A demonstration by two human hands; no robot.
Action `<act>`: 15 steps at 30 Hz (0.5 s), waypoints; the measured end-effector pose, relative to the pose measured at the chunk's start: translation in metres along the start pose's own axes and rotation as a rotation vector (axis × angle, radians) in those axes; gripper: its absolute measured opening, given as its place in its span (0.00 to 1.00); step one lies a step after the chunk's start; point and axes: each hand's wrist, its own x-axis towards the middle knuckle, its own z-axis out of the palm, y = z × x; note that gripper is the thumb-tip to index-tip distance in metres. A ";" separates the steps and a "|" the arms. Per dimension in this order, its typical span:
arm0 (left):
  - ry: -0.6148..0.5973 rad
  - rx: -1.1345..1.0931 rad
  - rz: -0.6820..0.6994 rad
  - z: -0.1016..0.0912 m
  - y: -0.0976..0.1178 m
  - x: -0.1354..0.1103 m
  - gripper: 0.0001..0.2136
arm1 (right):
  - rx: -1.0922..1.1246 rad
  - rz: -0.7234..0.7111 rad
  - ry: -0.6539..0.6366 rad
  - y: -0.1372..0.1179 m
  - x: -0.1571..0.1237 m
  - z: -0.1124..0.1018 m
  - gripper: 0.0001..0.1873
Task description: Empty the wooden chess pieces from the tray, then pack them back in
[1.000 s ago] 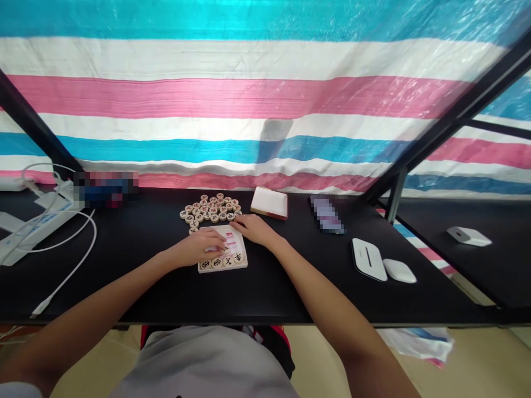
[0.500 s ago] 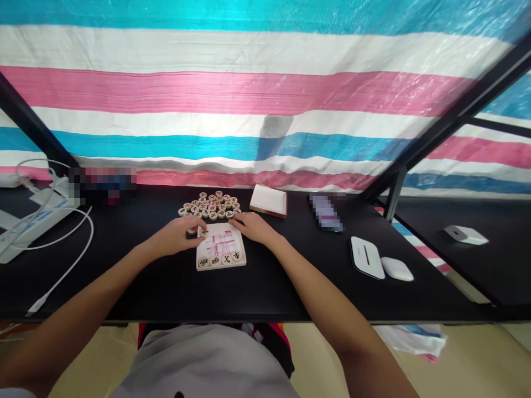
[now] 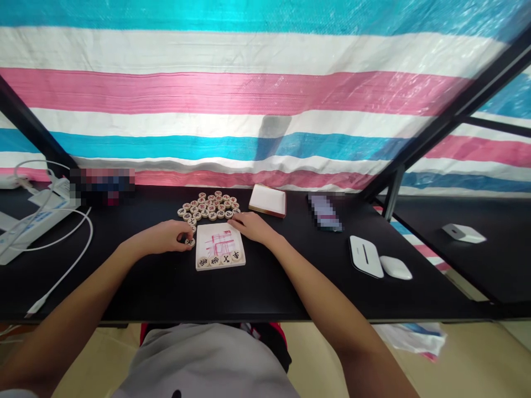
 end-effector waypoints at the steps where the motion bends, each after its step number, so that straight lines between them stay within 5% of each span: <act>1: 0.022 0.018 0.006 0.001 0.000 0.001 0.07 | -0.001 -0.001 -0.001 0.000 0.000 0.000 0.17; 15: 0.245 0.088 -0.055 0.019 -0.006 0.018 0.08 | 0.000 0.005 -0.004 0.001 0.000 -0.002 0.17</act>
